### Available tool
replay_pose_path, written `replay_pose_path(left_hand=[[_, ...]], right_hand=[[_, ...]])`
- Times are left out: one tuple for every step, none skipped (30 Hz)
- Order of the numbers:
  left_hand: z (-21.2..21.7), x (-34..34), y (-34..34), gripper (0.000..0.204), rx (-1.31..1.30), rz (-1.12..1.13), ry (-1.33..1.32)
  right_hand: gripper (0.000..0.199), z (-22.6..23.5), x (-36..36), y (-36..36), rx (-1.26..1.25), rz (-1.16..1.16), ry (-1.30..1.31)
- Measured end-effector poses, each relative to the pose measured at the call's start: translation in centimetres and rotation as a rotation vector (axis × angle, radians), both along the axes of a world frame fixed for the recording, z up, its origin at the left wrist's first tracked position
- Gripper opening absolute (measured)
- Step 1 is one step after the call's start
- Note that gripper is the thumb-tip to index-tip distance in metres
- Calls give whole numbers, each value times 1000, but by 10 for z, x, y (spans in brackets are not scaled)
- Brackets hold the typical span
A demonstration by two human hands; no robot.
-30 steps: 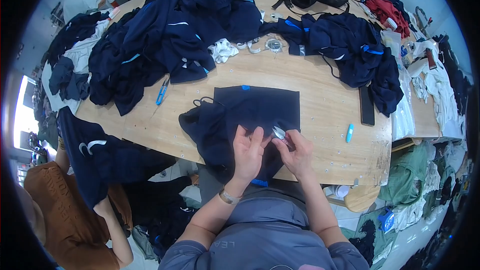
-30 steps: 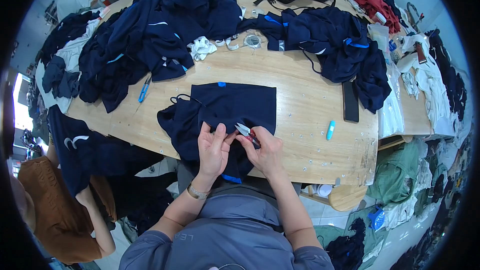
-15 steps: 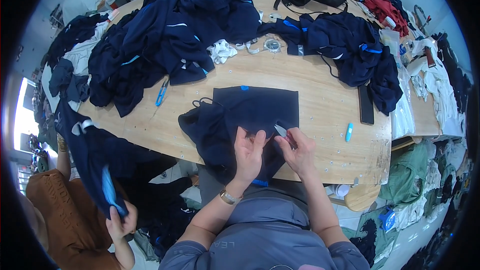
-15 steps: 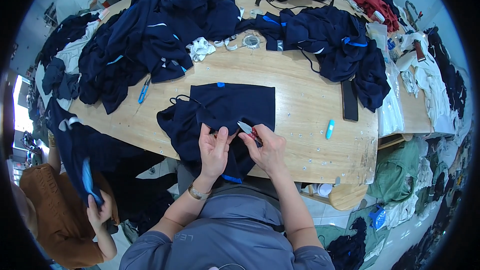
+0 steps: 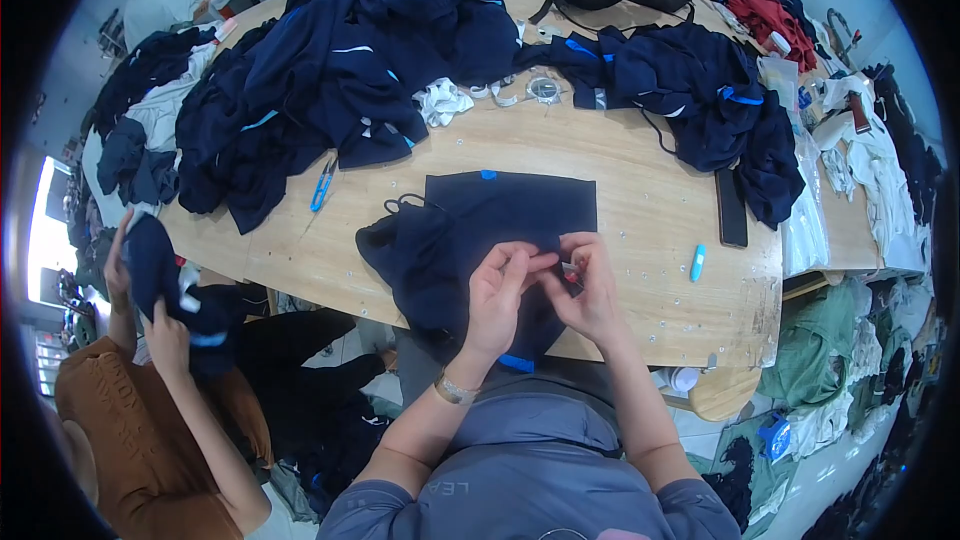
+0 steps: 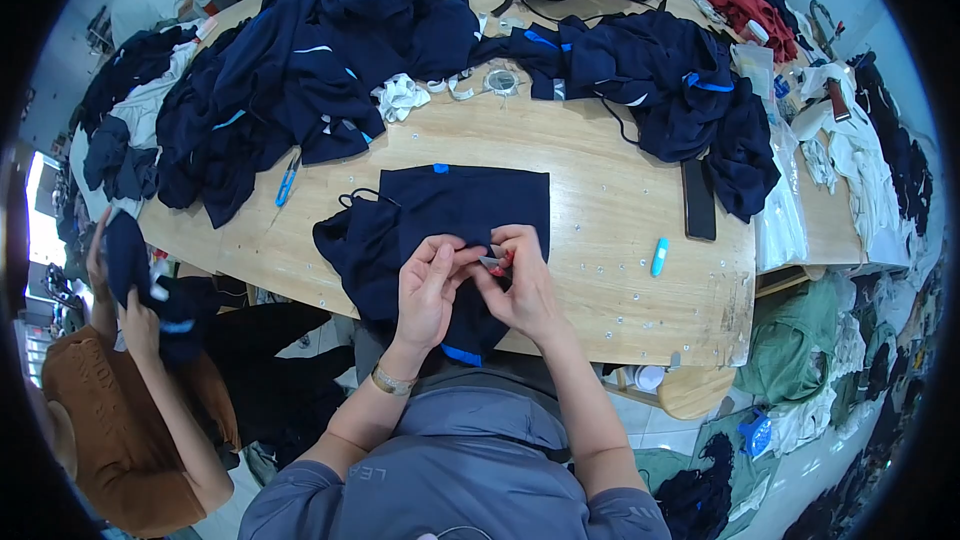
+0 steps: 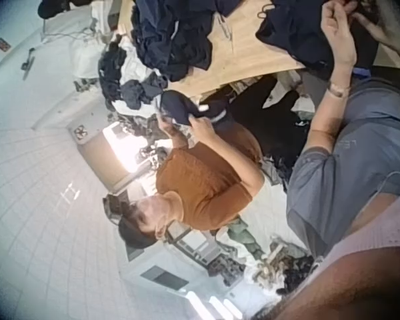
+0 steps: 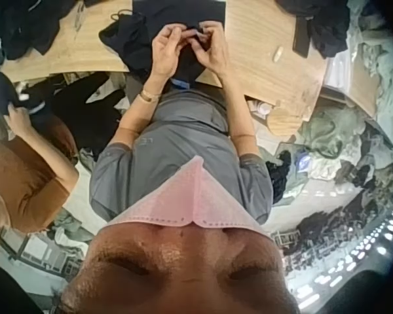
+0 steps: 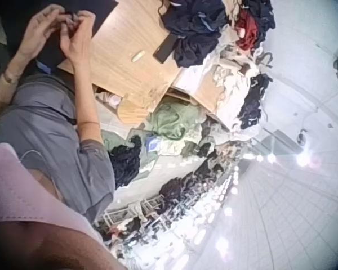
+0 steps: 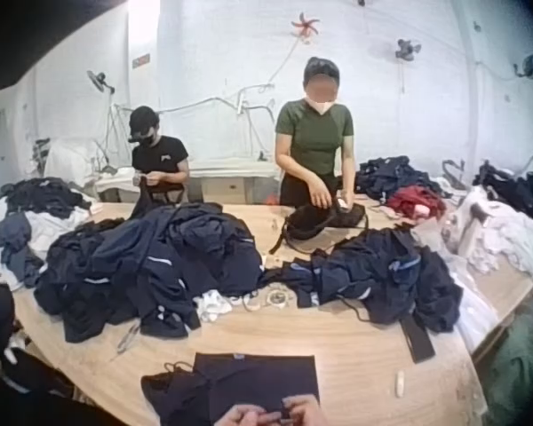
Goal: Trimming loose threads from blue fabric garments using small handheld scissors at a workbench.
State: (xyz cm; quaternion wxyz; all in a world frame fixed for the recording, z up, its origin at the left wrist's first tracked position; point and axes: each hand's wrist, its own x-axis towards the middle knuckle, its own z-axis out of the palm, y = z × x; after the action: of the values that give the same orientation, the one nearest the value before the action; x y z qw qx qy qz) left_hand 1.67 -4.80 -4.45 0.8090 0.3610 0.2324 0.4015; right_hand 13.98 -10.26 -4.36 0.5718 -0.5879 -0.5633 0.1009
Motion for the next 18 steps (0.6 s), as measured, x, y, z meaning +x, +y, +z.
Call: replay_pose_path(left_hand=[[3,0,1,16,130,15,104],[4,1,3,16,260,30,207],[5,1,3,16,261,35,208],[5,1,3,16,363,116,269],[5,2,3,17,464,197,329],[6,3,5,29,521,226,400],[10,3,6,29,520,224,398],[17,3,7,35,751,233,560],[23,3,8,42,981,242,724],[22,6,9,47,991,255,719],[19,6,11,47,990,256,718],[15,7,13,40,1065,273,744],[11,8,15,33,1139,290,770],[10,6,17,33,1139,291,768],[9,2,19,29,855,85,683],[8,-2,21,26,567,-113,589],[-1,-4,26,15,375,-173,367],[-1,-4,27,11,222,-173,203]], right_hand=[[28,-4,1,0,0,1,0],[24,-9,4,-2,-74,-12,116],[20,-10,4,-2,-147,-21,234],[19,-6,4,0,-115,16,465],[19,-3,6,1,-116,19,465],[21,-1,9,2,-98,44,584],[23,0,12,2,-80,67,703],[22,0,14,4,-59,120,798],[22,4,14,4,-60,121,797],[22,13,13,4,-48,201,925],[23,20,13,3,-35,281,1052],[23,21,15,3,-35,280,1050],[23,23,18,2,-23,325,1118],[23,23,21,2,-11,371,1185],[23,22,26,2,-9,371,1183],[22,18,31,3,12,365,1172],[22,17,34,3,34,360,1160],[23,17,34,4,12,314,1139]])
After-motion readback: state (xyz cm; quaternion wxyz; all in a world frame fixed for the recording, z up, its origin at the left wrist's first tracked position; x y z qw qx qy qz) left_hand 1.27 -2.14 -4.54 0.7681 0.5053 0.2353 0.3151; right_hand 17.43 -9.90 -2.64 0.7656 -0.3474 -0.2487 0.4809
